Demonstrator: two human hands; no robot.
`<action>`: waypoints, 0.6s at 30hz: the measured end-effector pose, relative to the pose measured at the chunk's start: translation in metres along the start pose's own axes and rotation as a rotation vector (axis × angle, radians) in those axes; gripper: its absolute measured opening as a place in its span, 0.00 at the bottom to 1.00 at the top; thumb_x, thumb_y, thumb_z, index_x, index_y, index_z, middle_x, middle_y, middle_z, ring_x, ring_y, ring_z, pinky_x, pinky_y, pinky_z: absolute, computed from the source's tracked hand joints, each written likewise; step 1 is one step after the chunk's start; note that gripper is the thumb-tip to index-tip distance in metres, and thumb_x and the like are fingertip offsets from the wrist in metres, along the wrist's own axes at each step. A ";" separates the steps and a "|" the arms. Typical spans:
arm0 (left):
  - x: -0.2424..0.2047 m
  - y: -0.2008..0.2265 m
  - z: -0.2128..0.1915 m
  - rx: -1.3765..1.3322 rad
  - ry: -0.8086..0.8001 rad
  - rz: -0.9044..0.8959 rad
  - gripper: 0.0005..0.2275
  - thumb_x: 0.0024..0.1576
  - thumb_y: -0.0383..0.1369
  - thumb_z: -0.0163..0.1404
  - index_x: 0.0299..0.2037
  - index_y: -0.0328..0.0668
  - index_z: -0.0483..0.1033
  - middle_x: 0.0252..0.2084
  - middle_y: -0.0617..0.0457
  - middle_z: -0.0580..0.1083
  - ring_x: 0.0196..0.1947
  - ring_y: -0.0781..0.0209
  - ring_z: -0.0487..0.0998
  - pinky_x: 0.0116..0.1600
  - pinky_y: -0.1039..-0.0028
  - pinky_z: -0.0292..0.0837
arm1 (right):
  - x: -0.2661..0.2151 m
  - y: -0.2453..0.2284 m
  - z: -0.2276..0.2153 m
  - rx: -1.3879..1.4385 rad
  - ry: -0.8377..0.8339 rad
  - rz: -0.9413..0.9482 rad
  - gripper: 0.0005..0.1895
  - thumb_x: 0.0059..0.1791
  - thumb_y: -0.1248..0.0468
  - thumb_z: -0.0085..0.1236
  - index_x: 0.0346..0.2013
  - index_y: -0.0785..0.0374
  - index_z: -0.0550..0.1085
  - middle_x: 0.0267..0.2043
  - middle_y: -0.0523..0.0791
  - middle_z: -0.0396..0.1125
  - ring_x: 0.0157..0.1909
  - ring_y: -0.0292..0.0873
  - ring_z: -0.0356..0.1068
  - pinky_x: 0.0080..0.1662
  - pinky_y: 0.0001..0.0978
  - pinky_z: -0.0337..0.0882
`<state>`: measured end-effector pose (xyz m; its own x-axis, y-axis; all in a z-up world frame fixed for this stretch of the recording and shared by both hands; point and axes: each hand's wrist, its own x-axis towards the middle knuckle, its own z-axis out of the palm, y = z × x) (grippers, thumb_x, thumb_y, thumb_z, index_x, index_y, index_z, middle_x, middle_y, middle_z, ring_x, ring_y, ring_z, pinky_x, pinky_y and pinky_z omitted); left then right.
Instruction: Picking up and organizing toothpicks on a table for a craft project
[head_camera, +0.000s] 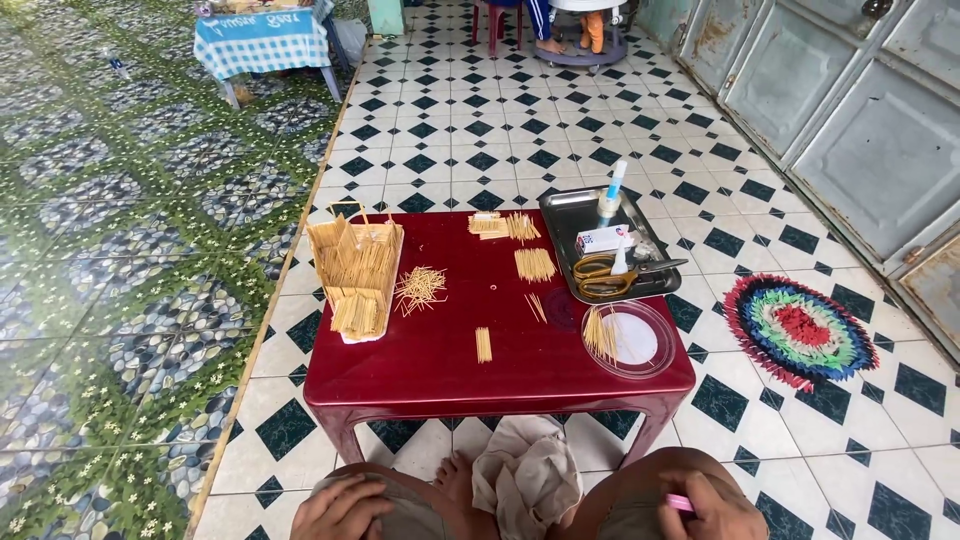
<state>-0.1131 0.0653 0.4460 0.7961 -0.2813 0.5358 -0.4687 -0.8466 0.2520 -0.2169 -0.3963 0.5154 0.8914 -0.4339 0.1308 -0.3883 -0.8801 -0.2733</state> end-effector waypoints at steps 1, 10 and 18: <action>0.004 0.002 -0.002 -0.019 0.056 0.038 0.10 0.49 0.36 0.57 0.33 0.76 0.85 0.51 0.81 0.81 0.60 0.69 0.76 0.59 0.70 0.68 | 0.000 0.001 0.002 0.028 0.043 -0.031 0.08 0.46 0.49 0.58 0.39 0.35 0.81 0.35 0.26 0.82 0.39 0.27 0.82 0.48 0.23 0.83; 0.013 0.019 -0.037 -0.143 -0.127 -0.059 0.12 0.47 0.36 0.54 0.38 0.67 0.87 0.52 0.73 0.83 0.62 0.62 0.75 0.64 0.59 0.67 | 0.001 0.014 0.012 -0.009 0.179 -0.151 0.09 0.43 0.49 0.59 0.37 0.38 0.80 0.36 0.31 0.79 0.39 0.35 0.79 0.43 0.34 0.80; 0.026 0.029 -0.052 -0.127 -0.097 -0.033 0.12 0.49 0.36 0.51 0.38 0.64 0.87 0.52 0.70 0.82 0.62 0.60 0.75 0.62 0.59 0.67 | 0.009 0.017 0.011 -0.070 0.230 -0.202 0.09 0.45 0.49 0.54 0.37 0.39 0.78 0.26 0.33 0.76 0.28 0.36 0.76 0.33 0.35 0.76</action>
<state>-0.1260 0.0573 0.5085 0.8421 -0.3018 0.4470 -0.4817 -0.7936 0.3717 -0.2131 -0.4129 0.5014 0.8793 -0.2736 0.3898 -0.2304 -0.9607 -0.1545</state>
